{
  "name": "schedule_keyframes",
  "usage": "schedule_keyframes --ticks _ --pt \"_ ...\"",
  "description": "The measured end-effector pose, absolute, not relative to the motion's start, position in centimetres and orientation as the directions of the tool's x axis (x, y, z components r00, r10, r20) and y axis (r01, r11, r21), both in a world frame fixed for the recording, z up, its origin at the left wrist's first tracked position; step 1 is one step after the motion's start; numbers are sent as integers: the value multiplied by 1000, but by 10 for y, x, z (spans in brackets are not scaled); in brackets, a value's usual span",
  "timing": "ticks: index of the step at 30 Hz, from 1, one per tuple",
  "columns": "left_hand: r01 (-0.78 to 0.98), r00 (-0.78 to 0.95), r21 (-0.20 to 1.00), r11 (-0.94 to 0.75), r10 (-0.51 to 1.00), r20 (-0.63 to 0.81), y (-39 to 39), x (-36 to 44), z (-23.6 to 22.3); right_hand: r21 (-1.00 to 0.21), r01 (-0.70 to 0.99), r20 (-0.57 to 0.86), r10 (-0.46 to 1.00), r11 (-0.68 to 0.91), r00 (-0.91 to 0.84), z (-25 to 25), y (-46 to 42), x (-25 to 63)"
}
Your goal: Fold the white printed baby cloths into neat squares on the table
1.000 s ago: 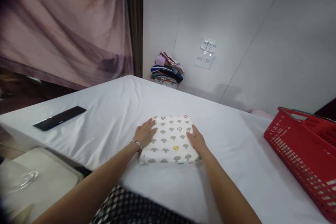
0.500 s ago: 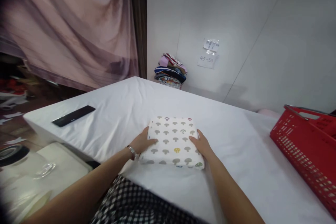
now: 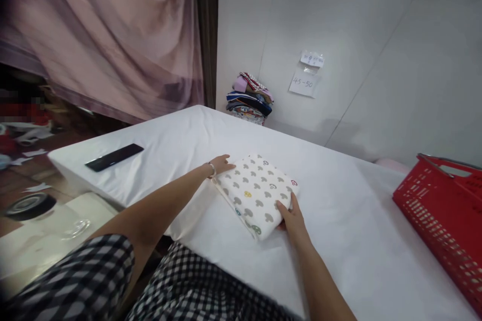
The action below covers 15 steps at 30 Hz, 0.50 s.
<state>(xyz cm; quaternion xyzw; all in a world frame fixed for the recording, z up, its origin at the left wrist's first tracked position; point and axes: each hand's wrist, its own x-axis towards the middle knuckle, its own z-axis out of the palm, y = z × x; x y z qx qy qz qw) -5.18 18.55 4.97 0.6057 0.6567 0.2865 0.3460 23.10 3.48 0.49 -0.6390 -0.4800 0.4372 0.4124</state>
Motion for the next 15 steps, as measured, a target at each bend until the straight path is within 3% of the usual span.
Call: schedule_keyframes --ticks 4,7,11,15 --pt "479 -109 873 93 993 -45 158 -69 22 -944 222 -205 961 -244 186 11 30 231" --pt "370 -168 928 51 986 13 137 -81 8 -897 353 -215 960 -267 180 17 27 234" --pt "130 -265 991 -14 963 48 121 -89 -4 -800 595 54 980 -73 192 28 20 234" --pt "207 -223 977 -48 970 95 115 -86 -5 -753 626 235 971 202 -31 45 17 211"
